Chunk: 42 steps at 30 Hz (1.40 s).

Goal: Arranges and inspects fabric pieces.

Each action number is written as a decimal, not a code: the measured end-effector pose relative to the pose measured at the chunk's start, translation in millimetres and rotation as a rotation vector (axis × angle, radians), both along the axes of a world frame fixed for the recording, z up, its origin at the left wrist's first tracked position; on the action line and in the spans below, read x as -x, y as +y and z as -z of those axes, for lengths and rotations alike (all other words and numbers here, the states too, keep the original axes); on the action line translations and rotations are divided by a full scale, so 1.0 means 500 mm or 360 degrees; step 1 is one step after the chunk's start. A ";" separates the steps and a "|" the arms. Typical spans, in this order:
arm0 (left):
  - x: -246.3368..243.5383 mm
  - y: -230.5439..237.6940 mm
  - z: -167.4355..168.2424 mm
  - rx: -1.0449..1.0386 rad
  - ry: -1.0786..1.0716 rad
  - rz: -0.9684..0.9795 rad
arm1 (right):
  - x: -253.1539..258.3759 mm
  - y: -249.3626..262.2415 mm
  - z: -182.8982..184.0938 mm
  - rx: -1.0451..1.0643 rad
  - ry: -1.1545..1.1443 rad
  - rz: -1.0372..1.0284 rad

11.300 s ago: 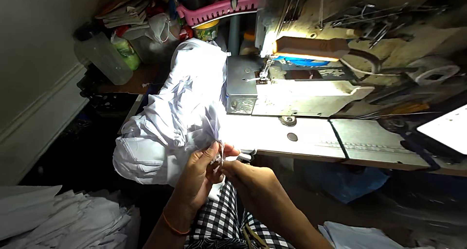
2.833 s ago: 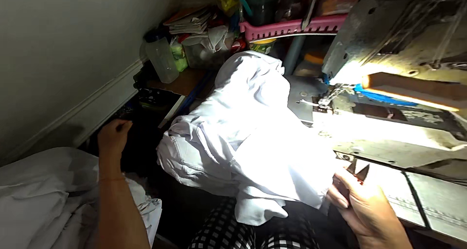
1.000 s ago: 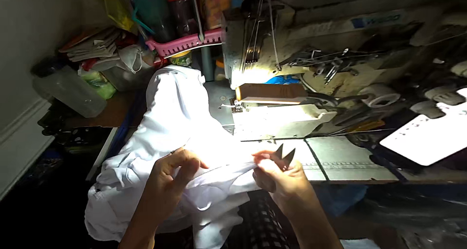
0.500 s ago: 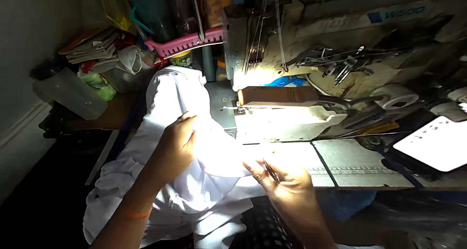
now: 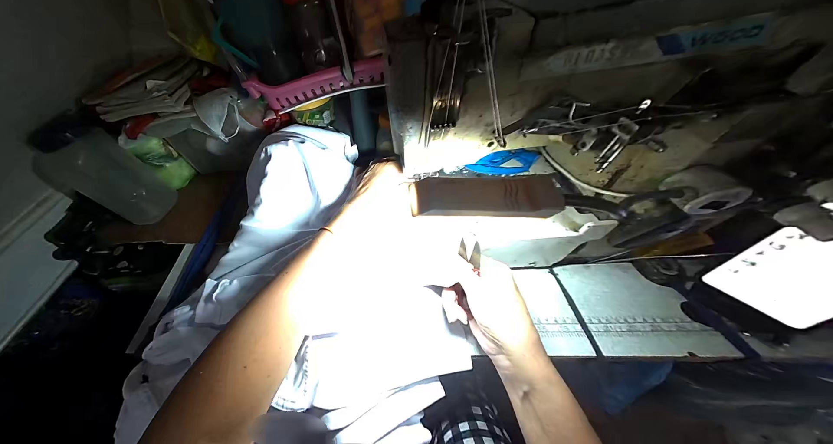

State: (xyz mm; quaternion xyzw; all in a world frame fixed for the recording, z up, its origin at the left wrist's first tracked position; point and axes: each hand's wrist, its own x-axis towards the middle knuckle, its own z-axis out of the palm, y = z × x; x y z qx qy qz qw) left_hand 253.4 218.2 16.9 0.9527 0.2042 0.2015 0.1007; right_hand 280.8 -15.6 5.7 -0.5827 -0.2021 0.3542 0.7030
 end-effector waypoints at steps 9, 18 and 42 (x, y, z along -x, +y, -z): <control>0.134 -0.078 -0.116 0.0066 -0.0328 0.0063 | 0.002 -0.021 0.008 0.0167 -0.0847 0.0250; 0.400 -0.182 -0.036 0.1000 -0.0539 -0.0302 | 0.011 -0.034 -0.006 -0.0153 -0.0974 -0.0210; 0.209 -0.281 -0.064 0.2144 0.0119 0.0277 | 0.005 -0.065 0.003 0.0221 -0.0575 -0.0167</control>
